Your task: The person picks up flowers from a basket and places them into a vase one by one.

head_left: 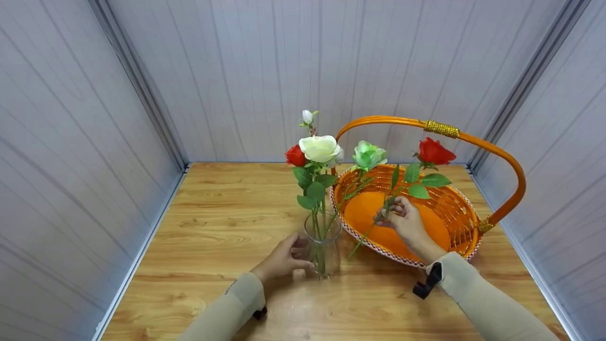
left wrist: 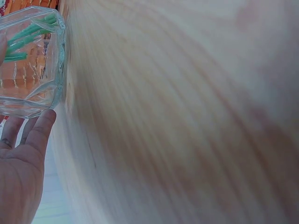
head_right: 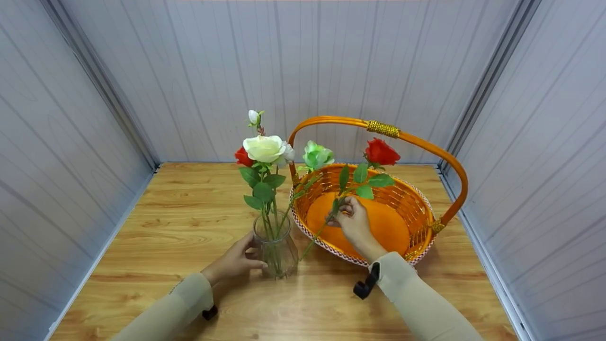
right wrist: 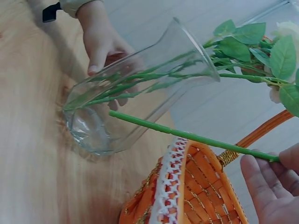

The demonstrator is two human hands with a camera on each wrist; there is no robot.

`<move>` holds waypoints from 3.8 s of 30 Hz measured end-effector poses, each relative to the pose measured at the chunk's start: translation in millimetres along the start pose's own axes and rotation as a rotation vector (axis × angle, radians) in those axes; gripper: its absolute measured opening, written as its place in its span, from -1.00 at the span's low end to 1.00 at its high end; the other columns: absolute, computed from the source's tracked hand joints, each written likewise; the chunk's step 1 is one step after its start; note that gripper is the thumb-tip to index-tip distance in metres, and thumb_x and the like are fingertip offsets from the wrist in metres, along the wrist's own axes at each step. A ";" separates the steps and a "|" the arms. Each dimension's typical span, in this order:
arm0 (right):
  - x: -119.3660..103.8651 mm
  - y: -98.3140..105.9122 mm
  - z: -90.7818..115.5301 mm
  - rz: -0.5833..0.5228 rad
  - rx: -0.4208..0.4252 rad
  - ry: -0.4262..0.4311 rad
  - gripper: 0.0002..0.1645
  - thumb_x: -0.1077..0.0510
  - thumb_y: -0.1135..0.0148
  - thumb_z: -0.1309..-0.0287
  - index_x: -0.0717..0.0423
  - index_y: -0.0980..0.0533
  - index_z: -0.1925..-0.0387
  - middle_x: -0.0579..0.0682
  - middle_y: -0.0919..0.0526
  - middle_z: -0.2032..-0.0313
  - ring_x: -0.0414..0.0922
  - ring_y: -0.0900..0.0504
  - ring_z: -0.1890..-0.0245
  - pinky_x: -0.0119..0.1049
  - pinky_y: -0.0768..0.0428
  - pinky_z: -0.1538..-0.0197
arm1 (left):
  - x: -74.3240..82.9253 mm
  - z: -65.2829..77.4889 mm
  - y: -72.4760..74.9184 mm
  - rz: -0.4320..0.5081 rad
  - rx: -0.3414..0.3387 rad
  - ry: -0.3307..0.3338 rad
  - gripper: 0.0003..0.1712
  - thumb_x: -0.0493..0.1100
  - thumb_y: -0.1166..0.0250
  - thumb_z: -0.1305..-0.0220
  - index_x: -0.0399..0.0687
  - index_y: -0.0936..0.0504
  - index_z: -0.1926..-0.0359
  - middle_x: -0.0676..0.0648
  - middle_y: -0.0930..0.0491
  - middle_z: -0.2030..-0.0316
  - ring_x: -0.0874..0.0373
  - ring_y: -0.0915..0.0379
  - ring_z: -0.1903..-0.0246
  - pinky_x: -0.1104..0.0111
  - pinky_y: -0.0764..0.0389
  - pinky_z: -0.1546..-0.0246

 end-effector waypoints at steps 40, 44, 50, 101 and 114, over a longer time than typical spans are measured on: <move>-103.9 -42.5 38.8 -0.080 -0.122 0.460 -0.72 0.48 -0.19 -0.49 0.19 -0.55 -0.10 0.03 -0.81 0.19 -0.09 -0.85 0.22 -0.22 -0.89 0.08 | 0.1 0.6 0.5 0.010 0.002 0.007 -0.21 -0.10 -0.61 -0.29 -0.12 -0.40 -0.40 -0.22 -0.54 -0.39 -0.27 -0.47 -0.45 -0.16 -0.49 -0.54; -116.0 -49.5 38.5 -0.071 -0.128 0.490 -0.68 0.46 -0.16 -0.52 0.17 -0.49 -0.18 -0.01 -0.81 0.16 -0.11 -0.86 0.19 -0.20 -0.89 0.05 | 0.6 0.9 0.1 0.011 0.002 0.000 -0.21 -0.10 -0.61 -0.30 -0.12 -0.40 -0.41 -0.23 -0.54 -0.39 -0.28 -0.46 -0.45 -0.17 -0.49 -0.54; -124.5 -62.6 37.4 -0.046 -0.140 0.534 -0.65 0.42 -0.15 -0.56 0.14 -0.42 -0.24 -0.05 -0.80 0.12 -0.09 -0.85 0.15 -0.18 -0.89 0.01 | -0.1 1.0 -0.4 0.015 -0.003 0.005 -0.19 -0.10 -0.61 -0.29 -0.10 -0.39 -0.43 -0.23 -0.53 -0.41 -0.29 -0.45 -0.45 -0.19 -0.48 -0.53; -36.4 -115.9 26.3 0.527 -0.250 0.535 -0.89 0.33 -0.36 -0.44 0.16 -0.77 0.20 0.08 -0.76 0.30 -0.30 -0.55 0.31 -0.42 -0.59 0.22 | 4.0 -1.5 -0.5 -0.010 0.009 -0.033 -0.33 -0.23 -0.57 -0.32 -0.16 -0.44 -0.33 -0.21 -0.55 -0.35 -0.21 -0.48 -0.41 -0.12 -0.55 -0.50; -19.8 -95.2 20.4 0.494 -0.207 0.437 -0.89 0.24 -0.42 -0.43 0.22 -0.78 0.14 0.13 -0.80 0.27 -0.27 -0.57 0.39 -0.46 -0.59 0.30 | 0.3 3.0 -1.1 0.024 -0.013 0.026 -0.12 -0.16 -0.57 -0.35 -0.24 -0.33 -0.54 -0.34 -0.48 -0.47 -0.35 -0.41 -0.48 -0.24 -0.45 -0.54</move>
Point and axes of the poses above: each hand's wrist, its own z-axis away from the middle knuckle, its own y-axis out of the back of the hand, x = y × z, the point moved 10 cm from there along -z, towards the middle knuckle
